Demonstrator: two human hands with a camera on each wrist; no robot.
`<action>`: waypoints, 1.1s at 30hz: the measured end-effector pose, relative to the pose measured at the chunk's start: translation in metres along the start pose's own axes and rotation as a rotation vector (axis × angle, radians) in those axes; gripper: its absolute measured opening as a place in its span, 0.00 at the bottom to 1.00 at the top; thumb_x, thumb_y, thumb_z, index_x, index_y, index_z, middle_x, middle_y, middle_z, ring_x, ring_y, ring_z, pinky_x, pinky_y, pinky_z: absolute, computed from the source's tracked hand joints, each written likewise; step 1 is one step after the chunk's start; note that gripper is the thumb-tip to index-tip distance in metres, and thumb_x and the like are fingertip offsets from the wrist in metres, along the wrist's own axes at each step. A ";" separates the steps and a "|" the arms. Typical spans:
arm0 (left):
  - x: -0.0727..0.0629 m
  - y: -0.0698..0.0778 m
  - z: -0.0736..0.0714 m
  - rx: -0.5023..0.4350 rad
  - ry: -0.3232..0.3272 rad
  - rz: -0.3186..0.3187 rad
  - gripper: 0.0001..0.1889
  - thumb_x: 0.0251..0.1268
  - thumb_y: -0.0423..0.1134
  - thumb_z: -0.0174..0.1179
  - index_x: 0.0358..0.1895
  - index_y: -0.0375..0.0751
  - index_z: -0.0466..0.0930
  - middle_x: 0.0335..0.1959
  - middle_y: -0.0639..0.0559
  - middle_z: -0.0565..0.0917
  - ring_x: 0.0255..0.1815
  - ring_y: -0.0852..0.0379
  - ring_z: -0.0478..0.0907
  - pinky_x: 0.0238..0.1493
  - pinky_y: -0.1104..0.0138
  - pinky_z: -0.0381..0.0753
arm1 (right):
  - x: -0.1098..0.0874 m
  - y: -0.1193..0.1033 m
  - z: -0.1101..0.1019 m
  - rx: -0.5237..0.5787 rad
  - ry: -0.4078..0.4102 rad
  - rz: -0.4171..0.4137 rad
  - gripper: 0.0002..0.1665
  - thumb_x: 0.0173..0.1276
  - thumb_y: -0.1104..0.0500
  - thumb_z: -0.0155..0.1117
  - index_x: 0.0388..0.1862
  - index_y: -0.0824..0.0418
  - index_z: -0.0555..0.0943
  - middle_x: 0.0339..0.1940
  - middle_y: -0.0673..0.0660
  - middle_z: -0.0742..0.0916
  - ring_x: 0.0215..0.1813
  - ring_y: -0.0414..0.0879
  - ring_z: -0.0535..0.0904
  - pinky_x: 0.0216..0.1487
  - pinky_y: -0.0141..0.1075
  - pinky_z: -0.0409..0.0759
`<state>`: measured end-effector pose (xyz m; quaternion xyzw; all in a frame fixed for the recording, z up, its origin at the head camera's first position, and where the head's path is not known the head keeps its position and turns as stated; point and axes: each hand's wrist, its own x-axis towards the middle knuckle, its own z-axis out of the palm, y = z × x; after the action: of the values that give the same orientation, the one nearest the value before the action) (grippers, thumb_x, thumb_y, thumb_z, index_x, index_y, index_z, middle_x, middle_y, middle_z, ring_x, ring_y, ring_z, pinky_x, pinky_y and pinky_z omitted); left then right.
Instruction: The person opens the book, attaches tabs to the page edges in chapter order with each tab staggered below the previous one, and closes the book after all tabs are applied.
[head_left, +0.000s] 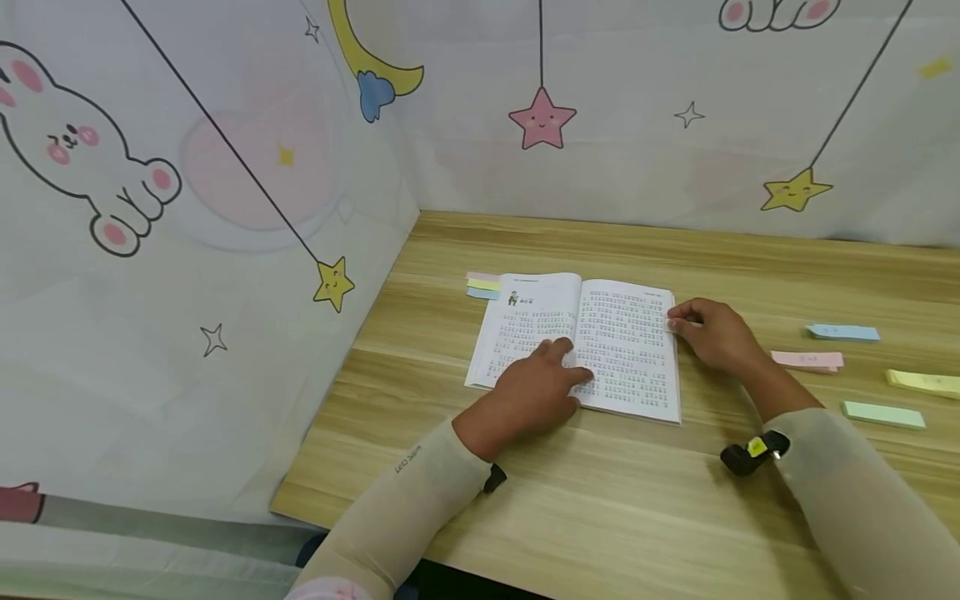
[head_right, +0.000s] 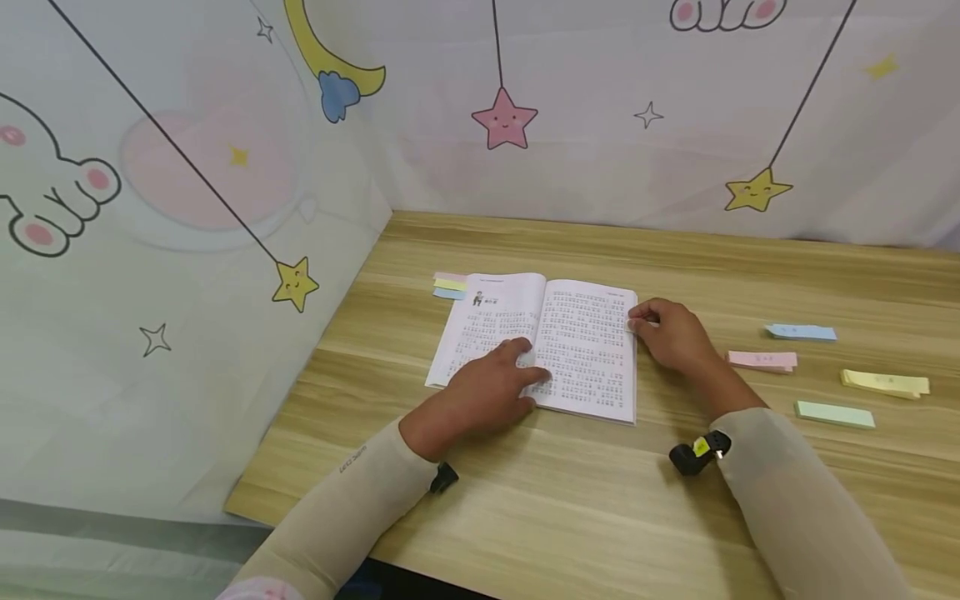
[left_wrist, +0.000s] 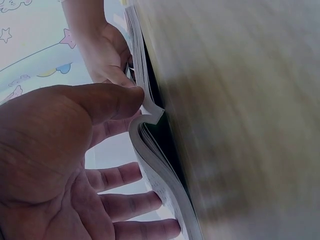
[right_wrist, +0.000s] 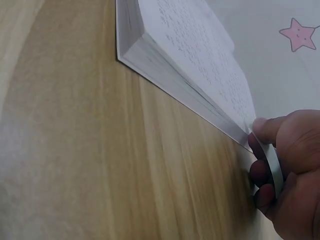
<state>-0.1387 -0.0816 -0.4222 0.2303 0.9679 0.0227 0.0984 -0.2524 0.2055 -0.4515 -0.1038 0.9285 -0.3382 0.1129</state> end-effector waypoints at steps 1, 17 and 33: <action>0.000 0.000 0.000 0.002 0.002 0.002 0.22 0.74 0.50 0.61 0.69 0.67 0.78 0.74 0.48 0.65 0.74 0.44 0.65 0.49 0.59 0.81 | 0.001 0.000 0.000 -0.004 -0.003 0.001 0.22 0.82 0.51 0.55 0.61 0.67 0.77 0.61 0.71 0.79 0.63 0.66 0.73 0.62 0.61 0.67; 0.002 0.000 0.003 0.003 0.013 0.002 0.21 0.74 0.50 0.61 0.68 0.67 0.79 0.74 0.48 0.66 0.73 0.44 0.66 0.49 0.59 0.81 | 0.010 0.002 0.001 -0.036 -0.007 0.000 0.22 0.80 0.53 0.58 0.60 0.68 0.77 0.59 0.71 0.81 0.64 0.68 0.72 0.65 0.63 0.64; 0.001 0.001 0.002 -0.007 0.011 -0.008 0.21 0.73 0.50 0.62 0.68 0.67 0.79 0.74 0.48 0.66 0.75 0.43 0.65 0.50 0.58 0.82 | 0.009 0.000 -0.001 -0.045 -0.004 0.007 0.20 0.78 0.53 0.61 0.58 0.68 0.78 0.57 0.70 0.82 0.59 0.66 0.74 0.61 0.62 0.67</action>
<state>-0.1390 -0.0806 -0.4239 0.2261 0.9692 0.0270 0.0941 -0.2611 0.2031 -0.4522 -0.1037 0.9360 -0.3165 0.1136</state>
